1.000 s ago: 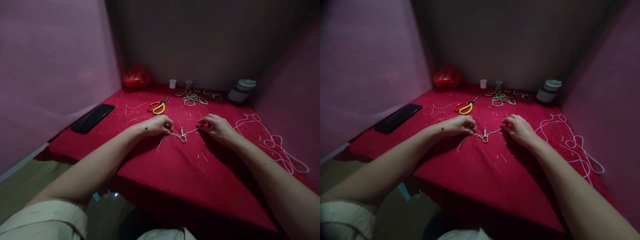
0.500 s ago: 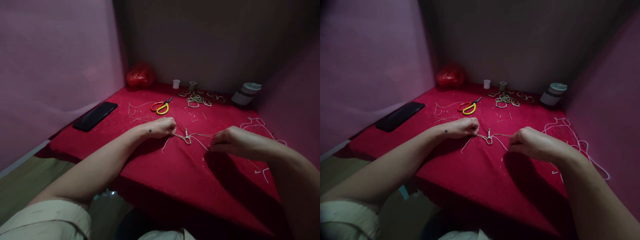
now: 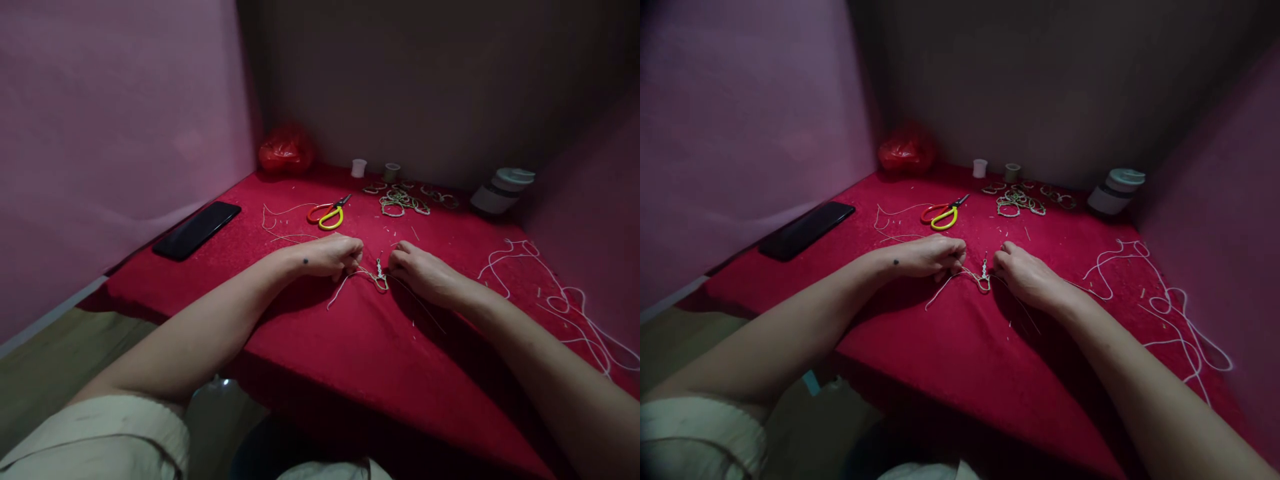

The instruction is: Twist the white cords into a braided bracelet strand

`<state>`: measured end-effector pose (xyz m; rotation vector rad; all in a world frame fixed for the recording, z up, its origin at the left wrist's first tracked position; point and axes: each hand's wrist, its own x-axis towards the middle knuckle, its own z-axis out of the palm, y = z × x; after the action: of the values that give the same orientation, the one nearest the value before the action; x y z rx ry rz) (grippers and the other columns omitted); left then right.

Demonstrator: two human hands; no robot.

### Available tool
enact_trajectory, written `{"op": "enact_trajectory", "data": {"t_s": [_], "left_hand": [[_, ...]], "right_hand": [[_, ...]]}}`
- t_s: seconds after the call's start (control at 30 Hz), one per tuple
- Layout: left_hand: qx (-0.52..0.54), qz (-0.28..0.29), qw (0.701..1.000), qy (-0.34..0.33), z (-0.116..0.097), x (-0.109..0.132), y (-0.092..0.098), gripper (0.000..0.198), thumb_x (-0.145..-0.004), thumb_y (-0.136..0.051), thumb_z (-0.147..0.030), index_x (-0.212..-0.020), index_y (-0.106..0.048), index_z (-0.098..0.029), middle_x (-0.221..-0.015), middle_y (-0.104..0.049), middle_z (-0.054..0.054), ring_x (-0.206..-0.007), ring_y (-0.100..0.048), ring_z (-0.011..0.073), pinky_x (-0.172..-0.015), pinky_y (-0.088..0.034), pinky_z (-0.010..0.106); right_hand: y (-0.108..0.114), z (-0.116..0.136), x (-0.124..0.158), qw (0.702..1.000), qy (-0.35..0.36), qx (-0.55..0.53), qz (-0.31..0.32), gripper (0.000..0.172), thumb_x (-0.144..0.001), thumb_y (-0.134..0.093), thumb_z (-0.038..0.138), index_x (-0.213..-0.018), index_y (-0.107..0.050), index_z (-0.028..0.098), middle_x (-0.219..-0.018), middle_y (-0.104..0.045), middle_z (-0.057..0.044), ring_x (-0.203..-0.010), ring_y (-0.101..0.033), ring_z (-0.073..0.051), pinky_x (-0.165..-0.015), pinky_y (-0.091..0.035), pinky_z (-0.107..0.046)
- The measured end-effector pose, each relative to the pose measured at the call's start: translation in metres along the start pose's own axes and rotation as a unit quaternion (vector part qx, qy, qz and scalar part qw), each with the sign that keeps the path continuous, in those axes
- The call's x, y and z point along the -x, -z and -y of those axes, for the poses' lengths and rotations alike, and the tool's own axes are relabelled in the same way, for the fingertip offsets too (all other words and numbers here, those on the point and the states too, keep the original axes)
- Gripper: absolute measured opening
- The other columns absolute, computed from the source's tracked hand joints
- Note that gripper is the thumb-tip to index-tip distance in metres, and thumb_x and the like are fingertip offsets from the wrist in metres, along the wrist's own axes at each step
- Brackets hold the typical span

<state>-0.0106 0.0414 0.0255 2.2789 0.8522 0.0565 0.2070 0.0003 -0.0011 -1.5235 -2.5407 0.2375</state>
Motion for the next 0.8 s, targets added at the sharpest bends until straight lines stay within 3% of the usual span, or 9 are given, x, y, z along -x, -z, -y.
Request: {"op": "enact_trajectory", "data": {"t_s": [0.23, 0.4, 0.63, 0.8], "left_hand": [[-0.022, -0.012, 0.999, -0.039, 0.006, -0.003, -0.001, 0.011, -0.082, -0.045, -0.023, -0.078, -0.053, -0.015, -0.063, -0.056, 0.000, -0.048, -0.047, 0.0065, -0.050, -0.033, 0.020], [-0.064, -0.005, 0.997, -0.031, 0.004, -0.001, 0.000, 0.012, -0.080, -0.048, -0.020, -0.074, -0.057, -0.014, -0.056, -0.052, -0.002, -0.047, -0.045, 0.0063, -0.051, -0.031, 0.020], [-0.156, -0.062, 0.984, -0.066, -0.002, 0.037, -0.010, 0.015, -0.080, -0.047, -0.020, -0.073, -0.059, -0.015, -0.068, -0.059, 0.002, -0.060, -0.049, 0.0086, -0.058, -0.033, 0.021], [-0.206, -0.081, 0.975, -0.027, -0.015, 0.063, -0.035, 0.021, -0.085, -0.042, -0.028, -0.079, -0.059, -0.016, -0.073, -0.062, 0.005, -0.063, -0.052, 0.0115, -0.058, -0.033, 0.023]], "right_hand": [[0.005, 0.003, 0.016, 0.993, -0.093, -0.057, -0.049, 0.011, -0.083, -0.041, 0.022, -0.072, -0.043, 0.020, -0.062, -0.050, 0.001, -0.055, -0.042, -0.011, -0.053, -0.031, -0.023], [0.008, 0.005, 0.035, 0.995, -0.094, -0.001, -0.031, 0.013, -0.083, -0.038, 0.021, -0.070, -0.040, 0.021, -0.056, -0.046, 0.002, -0.049, -0.038, -0.011, -0.049, -0.025, -0.024], [0.011, 0.021, 0.079, 0.986, -0.133, 0.105, -0.002, 0.012, -0.084, -0.037, 0.020, -0.074, -0.042, 0.021, -0.058, -0.053, -0.001, -0.047, -0.041, -0.013, -0.047, -0.021, -0.026], [0.005, 0.035, 0.100, 0.987, -0.146, 0.069, 0.002, 0.013, -0.086, -0.037, 0.023, -0.076, -0.044, 0.021, -0.064, -0.058, -0.003, -0.053, -0.049, -0.014, -0.050, -0.027, -0.026]]}}
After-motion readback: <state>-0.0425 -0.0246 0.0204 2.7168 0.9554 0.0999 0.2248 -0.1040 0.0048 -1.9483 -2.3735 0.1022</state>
